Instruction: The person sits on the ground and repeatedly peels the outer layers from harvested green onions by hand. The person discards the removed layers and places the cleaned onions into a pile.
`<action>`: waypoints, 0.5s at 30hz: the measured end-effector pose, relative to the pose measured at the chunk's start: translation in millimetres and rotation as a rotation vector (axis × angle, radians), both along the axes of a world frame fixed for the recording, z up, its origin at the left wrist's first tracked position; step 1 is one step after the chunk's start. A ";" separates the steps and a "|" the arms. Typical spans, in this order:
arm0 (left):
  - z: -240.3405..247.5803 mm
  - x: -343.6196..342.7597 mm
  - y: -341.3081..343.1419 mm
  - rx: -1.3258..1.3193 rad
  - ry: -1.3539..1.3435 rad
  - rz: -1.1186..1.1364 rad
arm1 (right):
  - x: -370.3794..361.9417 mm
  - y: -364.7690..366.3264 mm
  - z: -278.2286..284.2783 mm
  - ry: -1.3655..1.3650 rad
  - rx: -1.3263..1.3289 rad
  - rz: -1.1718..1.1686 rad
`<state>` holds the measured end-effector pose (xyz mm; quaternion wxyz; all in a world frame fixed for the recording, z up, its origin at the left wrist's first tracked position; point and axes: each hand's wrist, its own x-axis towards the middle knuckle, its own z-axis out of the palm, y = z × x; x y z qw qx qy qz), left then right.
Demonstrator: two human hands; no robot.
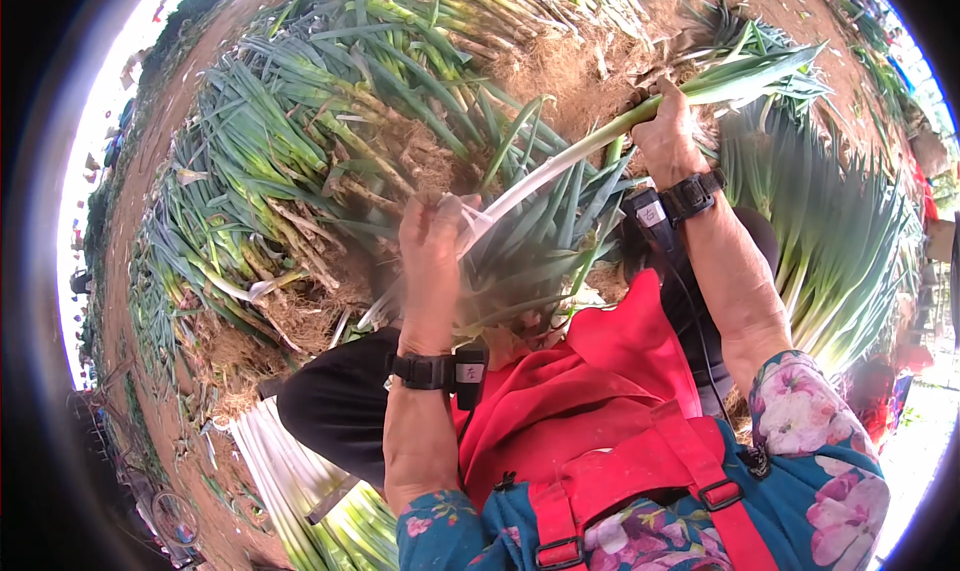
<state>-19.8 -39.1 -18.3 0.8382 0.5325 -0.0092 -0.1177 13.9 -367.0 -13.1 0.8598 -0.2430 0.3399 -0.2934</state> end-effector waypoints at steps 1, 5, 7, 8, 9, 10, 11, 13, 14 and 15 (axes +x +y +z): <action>6.4 -1.2 0.7 -0.061 0.015 -0.023 | -0.8 -11.4 -13.4 -0.030 -0.061 0.040; 10.2 -3.8 19.4 -0.182 0.009 -0.031 | -1.1 -7.1 -16.0 -0.013 -0.145 0.090; 16.7 -2.3 42.1 -0.057 0.007 -0.090 | -0.1 -6.4 -12.6 -0.001 -0.130 0.044; 22.3 -2.7 50.8 0.134 -0.045 -0.085 | 3.1 -12.4 -11.3 -0.004 -0.107 -0.004; 23.8 0.4 60.9 0.371 -0.106 -0.087 | 4.7 -19.6 -9.9 -0.008 -0.085 -0.054; 23.3 5.7 73.5 0.608 -0.168 -0.087 | 3.1 -29.2 -11.9 -0.063 -0.043 -0.034; 21.8 11.0 90.8 0.847 -0.226 -0.081 | 0.7 -34.1 -9.3 -0.082 -0.040 -0.024; -7.1 20.8 156.6 1.216 -0.460 -0.071 | -2.2 -35.6 1.0 -0.126 -0.022 0.013; -11.2 25.6 187.7 1.357 -0.397 -0.171 | -6.5 -49.1 1.1 -0.201 0.008 0.100; -12.5 26.0 209.0 1.502 -0.318 -0.276 | -6.9 -45.4 2.1 -0.201 -0.006 0.083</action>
